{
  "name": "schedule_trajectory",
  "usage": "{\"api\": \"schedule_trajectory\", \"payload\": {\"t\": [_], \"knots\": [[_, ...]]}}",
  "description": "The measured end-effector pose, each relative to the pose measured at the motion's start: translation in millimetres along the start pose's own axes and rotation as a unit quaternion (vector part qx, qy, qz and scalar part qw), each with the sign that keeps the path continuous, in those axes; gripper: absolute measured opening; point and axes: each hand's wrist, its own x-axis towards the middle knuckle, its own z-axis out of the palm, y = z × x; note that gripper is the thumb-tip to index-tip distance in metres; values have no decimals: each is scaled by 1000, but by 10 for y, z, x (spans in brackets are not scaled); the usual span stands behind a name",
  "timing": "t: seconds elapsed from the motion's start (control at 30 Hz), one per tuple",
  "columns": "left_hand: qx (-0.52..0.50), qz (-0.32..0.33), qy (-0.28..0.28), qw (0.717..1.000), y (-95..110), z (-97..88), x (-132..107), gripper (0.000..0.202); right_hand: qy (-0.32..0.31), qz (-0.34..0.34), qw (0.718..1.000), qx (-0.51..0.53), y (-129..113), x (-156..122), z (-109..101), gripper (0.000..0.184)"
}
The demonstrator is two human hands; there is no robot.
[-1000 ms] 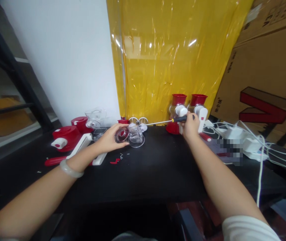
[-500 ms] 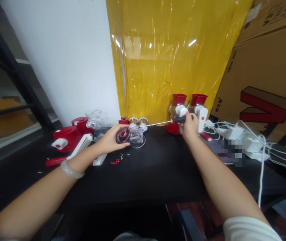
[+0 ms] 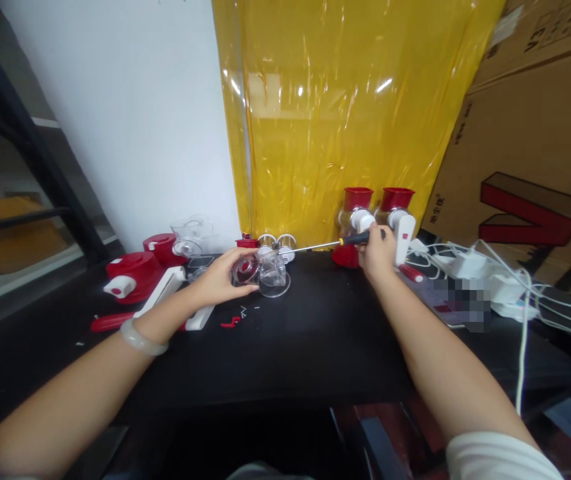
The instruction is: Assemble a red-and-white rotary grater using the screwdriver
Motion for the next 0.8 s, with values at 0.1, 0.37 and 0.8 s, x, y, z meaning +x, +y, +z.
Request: {"api": "schedule_trajectory", "payload": {"t": [0.1, 0.37, 0.8], "knots": [[-3, 1, -5, 1000, -3, -13, 2, 69, 3, 0, 1000, -6, -15, -14, 17, 37], [-5, -6, -28, 1000, -49, -25, -5, 70, -9, 17, 1000, -5, -15, -28, 37, 38], [27, -37, -47, 998, -187, -62, -18, 70, -17, 183, 983, -6, 32, -2, 135, 12]]}}
